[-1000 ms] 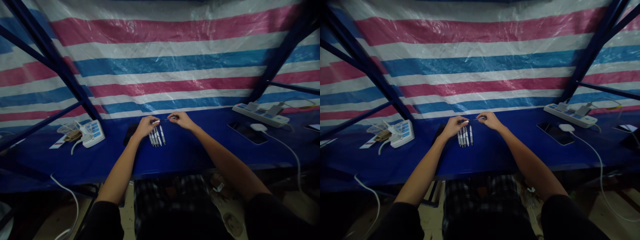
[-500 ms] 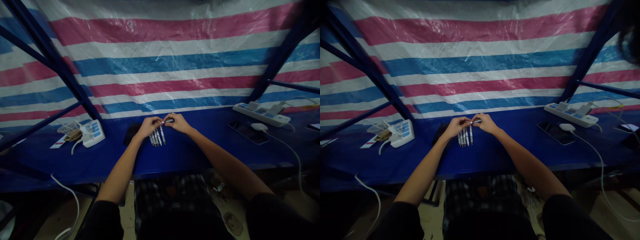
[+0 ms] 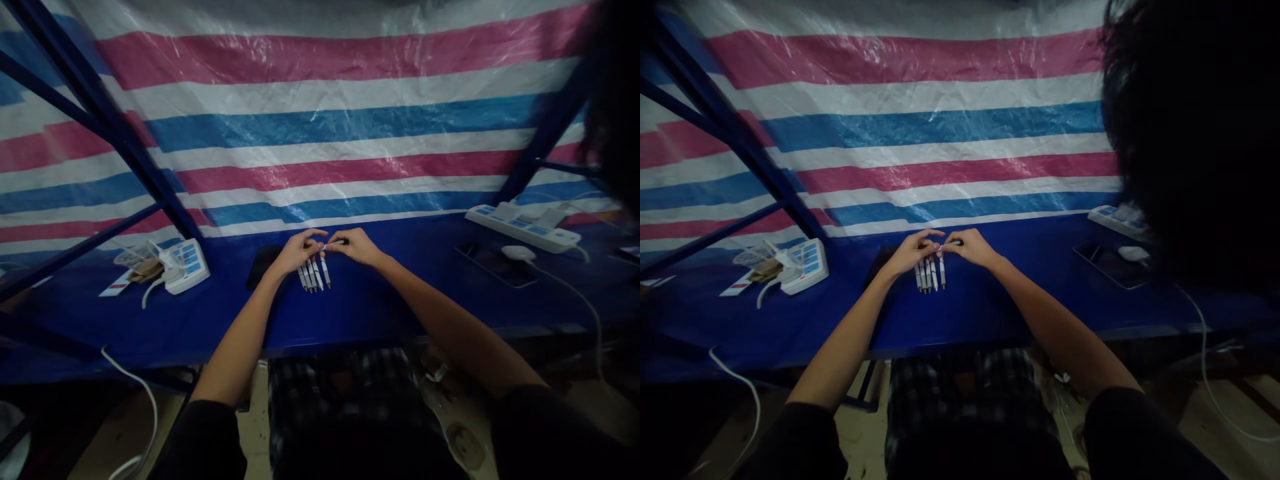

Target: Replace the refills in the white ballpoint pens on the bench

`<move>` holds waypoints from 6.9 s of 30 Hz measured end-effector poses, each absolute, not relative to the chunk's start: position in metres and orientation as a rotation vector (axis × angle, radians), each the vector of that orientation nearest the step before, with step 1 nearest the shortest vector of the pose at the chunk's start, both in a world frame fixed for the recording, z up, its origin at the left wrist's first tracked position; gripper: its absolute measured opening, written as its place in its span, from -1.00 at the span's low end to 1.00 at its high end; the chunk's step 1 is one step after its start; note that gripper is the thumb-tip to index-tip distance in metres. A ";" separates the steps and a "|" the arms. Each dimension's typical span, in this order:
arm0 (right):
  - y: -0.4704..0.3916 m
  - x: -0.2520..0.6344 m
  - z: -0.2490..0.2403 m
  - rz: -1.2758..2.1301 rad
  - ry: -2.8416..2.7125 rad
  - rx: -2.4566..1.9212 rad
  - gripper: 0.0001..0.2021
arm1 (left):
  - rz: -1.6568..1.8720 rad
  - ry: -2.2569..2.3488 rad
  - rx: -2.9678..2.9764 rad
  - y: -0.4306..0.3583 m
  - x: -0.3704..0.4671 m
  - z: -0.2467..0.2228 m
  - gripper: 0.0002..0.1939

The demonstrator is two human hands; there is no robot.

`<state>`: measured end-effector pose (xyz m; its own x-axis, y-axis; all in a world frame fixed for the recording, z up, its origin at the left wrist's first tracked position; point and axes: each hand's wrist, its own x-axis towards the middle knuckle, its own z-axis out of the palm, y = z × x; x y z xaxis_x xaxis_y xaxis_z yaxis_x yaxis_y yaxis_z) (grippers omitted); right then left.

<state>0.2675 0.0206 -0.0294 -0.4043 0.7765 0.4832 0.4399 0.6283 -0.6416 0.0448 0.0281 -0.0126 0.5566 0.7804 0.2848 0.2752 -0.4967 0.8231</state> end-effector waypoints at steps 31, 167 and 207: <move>0.020 0.269 -0.027 0.722 -2.044 -1.023 -0.70 | 0.977 1.022 2.525 0.029 0.044 -0.011 -0.84; 0.024 0.263 -0.021 1.107 -1.594 -0.947 -0.69 | 0.855 1.135 2.712 0.016 0.043 -0.006 -0.69; 0.036 0.283 -0.023 0.747 -1.704 -1.084 -0.69 | 0.821 1.047 2.345 0.023 0.037 -0.010 -0.69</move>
